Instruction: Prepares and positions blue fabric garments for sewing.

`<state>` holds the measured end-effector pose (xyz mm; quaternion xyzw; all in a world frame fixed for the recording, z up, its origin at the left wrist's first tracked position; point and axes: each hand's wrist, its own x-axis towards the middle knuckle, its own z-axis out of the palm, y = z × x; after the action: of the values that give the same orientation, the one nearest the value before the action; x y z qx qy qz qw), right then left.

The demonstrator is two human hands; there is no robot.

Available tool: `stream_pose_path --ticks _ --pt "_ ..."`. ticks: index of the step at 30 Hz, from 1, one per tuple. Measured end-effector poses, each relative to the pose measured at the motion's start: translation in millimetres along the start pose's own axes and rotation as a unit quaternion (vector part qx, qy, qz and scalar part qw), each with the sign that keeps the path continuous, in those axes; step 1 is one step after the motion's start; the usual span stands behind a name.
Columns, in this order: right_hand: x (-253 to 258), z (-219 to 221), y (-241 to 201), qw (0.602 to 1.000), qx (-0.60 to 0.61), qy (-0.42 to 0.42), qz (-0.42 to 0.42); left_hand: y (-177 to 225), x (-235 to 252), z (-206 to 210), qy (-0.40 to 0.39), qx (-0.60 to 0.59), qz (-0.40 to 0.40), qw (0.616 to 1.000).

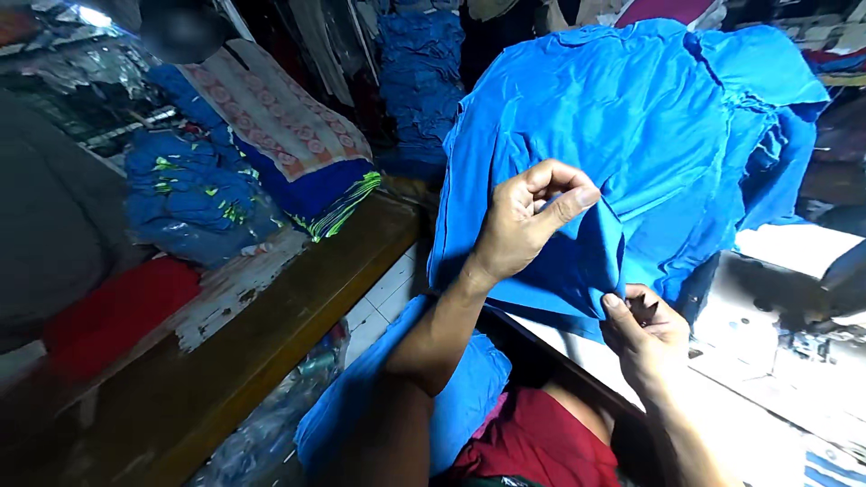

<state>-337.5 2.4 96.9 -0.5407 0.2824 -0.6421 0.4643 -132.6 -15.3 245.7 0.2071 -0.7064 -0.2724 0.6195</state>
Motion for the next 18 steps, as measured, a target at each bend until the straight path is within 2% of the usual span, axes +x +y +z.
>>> stream_pose_path --ticks 4,8,9,11,14,18 --pt "1 -7 -9 0.997 -0.030 0.002 -0.065 -4 -8 -10 0.001 -0.002 -0.003 1.000" --pt "4 -14 -18 0.991 -0.104 0.008 -0.089 -8 -15 -21 -0.011 0.019 -0.012 1.000" --pt "4 -16 -19 0.988 -0.122 0.006 -0.091 -9 -18 -24 -0.037 0.021 -0.027 0.999" --pt "0 -24 -23 0.985 -0.145 -0.014 -0.096 -9 -25 -28 -0.136 0.009 -0.073 0.988" --pt "-13 -41 -30 0.980 -0.173 -0.039 -0.088 -6 -37 -22 -0.310 -0.034 -0.123 0.942" --pt "-31 -60 -40 0.976 -0.196 -0.042 -0.080 -2 -44 -17 -0.398 -0.080 -0.124 0.906"
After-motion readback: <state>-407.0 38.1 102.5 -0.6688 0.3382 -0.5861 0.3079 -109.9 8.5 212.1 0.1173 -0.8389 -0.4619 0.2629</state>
